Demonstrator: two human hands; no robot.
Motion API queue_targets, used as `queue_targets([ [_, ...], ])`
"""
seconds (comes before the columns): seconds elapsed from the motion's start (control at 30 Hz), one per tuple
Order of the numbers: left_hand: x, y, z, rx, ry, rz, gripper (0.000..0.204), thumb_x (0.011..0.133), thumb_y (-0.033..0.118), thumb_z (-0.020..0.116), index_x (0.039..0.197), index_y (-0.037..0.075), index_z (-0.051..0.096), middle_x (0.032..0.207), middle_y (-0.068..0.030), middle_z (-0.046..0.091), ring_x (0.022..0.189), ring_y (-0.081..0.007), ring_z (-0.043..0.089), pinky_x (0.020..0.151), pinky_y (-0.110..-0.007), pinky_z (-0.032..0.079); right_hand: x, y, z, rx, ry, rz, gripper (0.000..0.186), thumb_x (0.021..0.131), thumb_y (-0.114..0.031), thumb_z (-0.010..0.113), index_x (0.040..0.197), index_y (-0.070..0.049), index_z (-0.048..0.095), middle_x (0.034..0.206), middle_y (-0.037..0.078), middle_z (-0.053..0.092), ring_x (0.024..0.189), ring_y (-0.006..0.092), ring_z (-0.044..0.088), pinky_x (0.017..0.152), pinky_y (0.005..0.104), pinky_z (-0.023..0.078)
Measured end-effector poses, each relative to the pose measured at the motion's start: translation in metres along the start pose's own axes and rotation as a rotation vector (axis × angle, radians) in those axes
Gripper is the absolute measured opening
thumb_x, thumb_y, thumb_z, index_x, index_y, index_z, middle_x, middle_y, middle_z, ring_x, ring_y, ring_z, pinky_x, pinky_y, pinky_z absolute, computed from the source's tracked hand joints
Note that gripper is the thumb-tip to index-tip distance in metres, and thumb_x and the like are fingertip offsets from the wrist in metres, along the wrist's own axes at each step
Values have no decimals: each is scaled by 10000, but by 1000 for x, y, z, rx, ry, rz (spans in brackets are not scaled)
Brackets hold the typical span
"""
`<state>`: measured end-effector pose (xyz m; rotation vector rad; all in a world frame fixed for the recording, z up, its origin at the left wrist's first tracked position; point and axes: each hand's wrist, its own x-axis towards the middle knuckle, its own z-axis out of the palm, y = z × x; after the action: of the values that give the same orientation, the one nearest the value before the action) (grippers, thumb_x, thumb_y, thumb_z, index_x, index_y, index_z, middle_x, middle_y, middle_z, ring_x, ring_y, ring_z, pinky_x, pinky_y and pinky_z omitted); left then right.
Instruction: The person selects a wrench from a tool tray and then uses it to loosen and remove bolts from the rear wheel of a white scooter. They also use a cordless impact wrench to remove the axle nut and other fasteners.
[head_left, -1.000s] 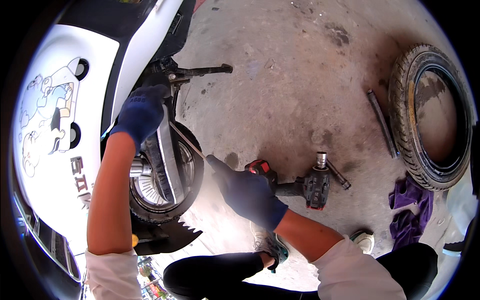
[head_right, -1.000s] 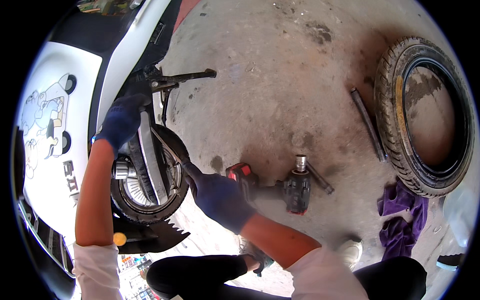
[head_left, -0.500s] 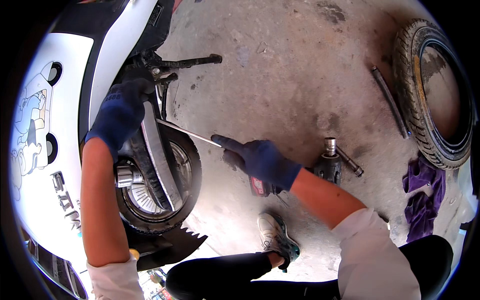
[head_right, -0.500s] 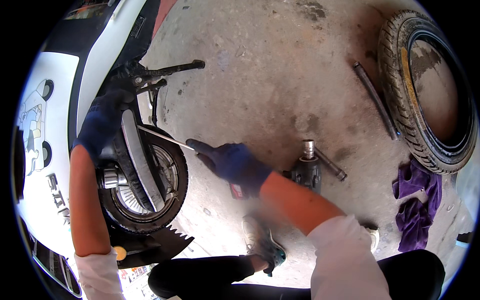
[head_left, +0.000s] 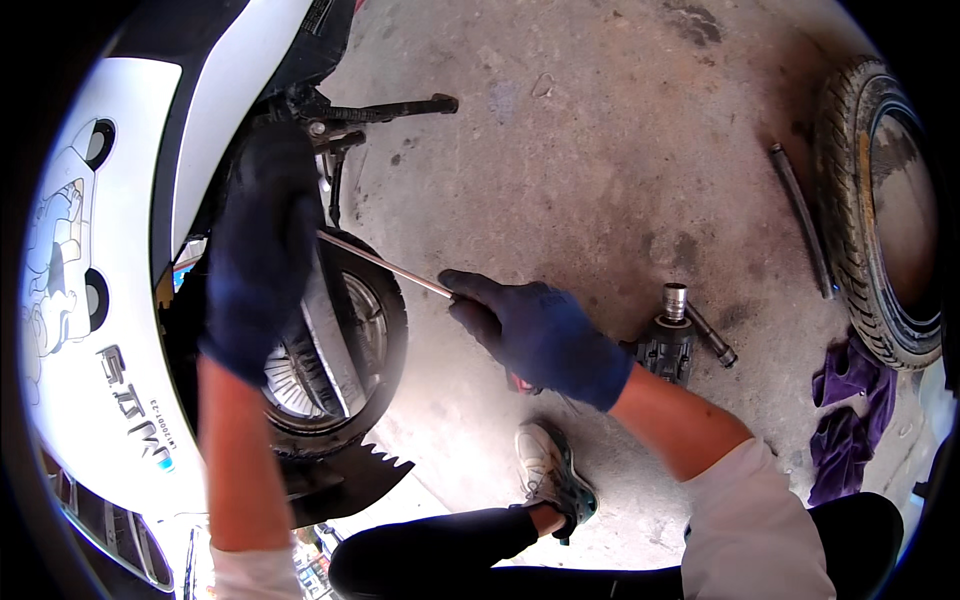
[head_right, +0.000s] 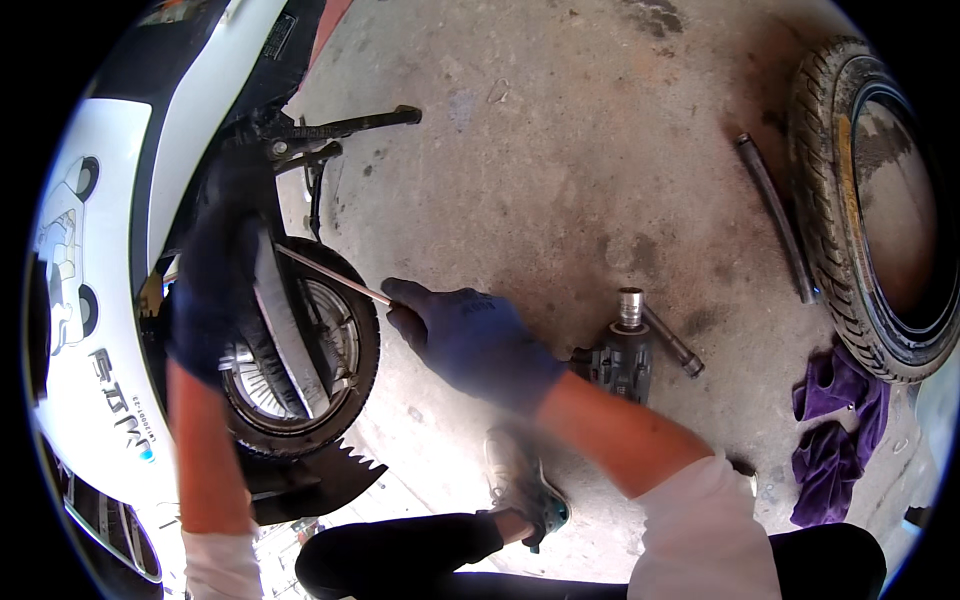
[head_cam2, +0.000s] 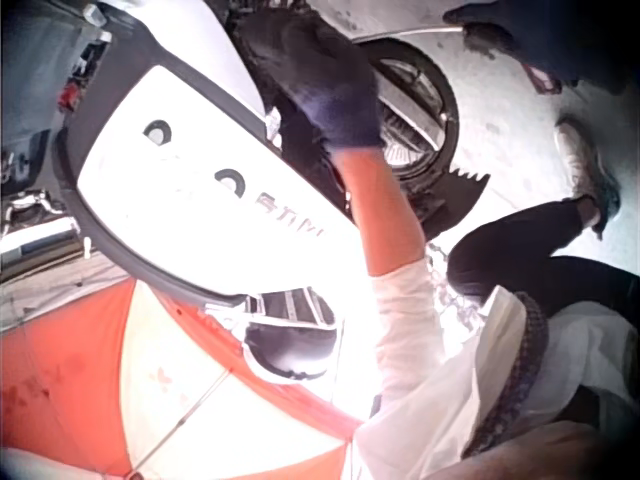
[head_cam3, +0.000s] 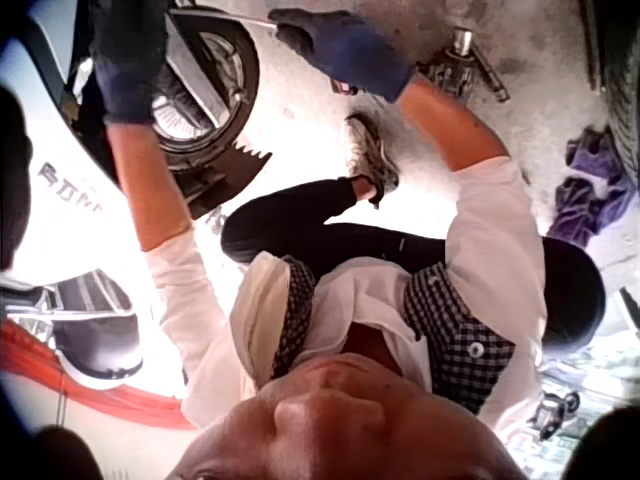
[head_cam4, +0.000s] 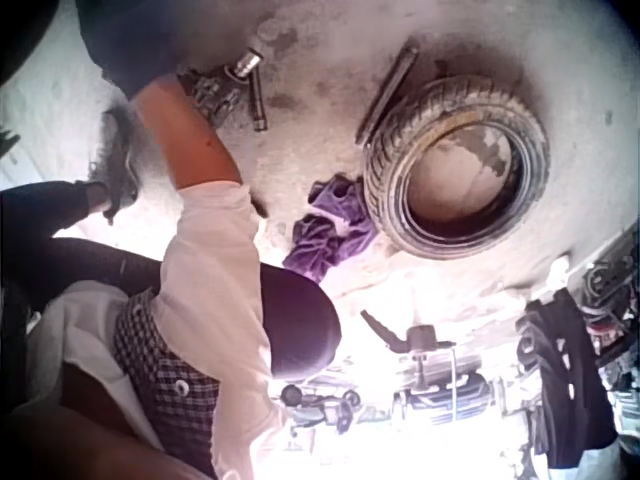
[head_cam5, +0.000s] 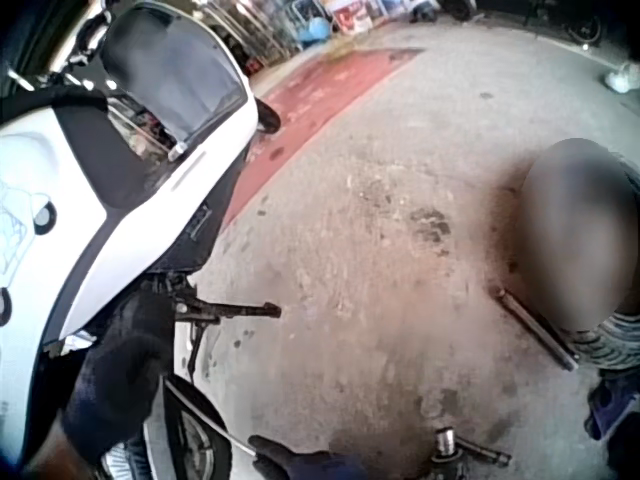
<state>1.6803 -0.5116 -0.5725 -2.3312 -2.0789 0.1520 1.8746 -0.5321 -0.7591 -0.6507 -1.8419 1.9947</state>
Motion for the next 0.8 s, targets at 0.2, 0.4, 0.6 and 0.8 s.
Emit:
queue_targets([
  [0.2,-71,112,76,-1340,-229,-1336,359,960,272,601,1182,-7,557,951,-116,672,698,-201,655,538,-331,530,-13,-17,13,134,202,177,380,944,-365,569,1188,-73,581,846,181,680,789,289,696,692,374,536],
  [0.4,-46,132,107,-1399,123,-1367,403,988,352,516,853,-16,607,692,-127,666,607,-183,652,521,-278,498,-48,33,-41,422,851,88,195,899,-130,540,1050,-26,606,998,123,647,934,204,621,789,332,518],
  [0.6,-36,140,108,-1383,163,-1365,390,982,377,507,811,39,601,679,-131,674,508,-151,602,448,-256,423,-47,25,-24,-63,689,199,80,822,-2,458,812,-8,537,794,81,554,794,220,592,849,372,514],
  [0.8,-41,137,100,-1358,188,-1355,402,980,358,498,809,12,609,675,-125,668,544,-169,623,499,-278,482,-49,55,-48,574,1057,-109,96,833,-21,449,745,-12,484,750,69,514,678,216,551,797,457,536],
])
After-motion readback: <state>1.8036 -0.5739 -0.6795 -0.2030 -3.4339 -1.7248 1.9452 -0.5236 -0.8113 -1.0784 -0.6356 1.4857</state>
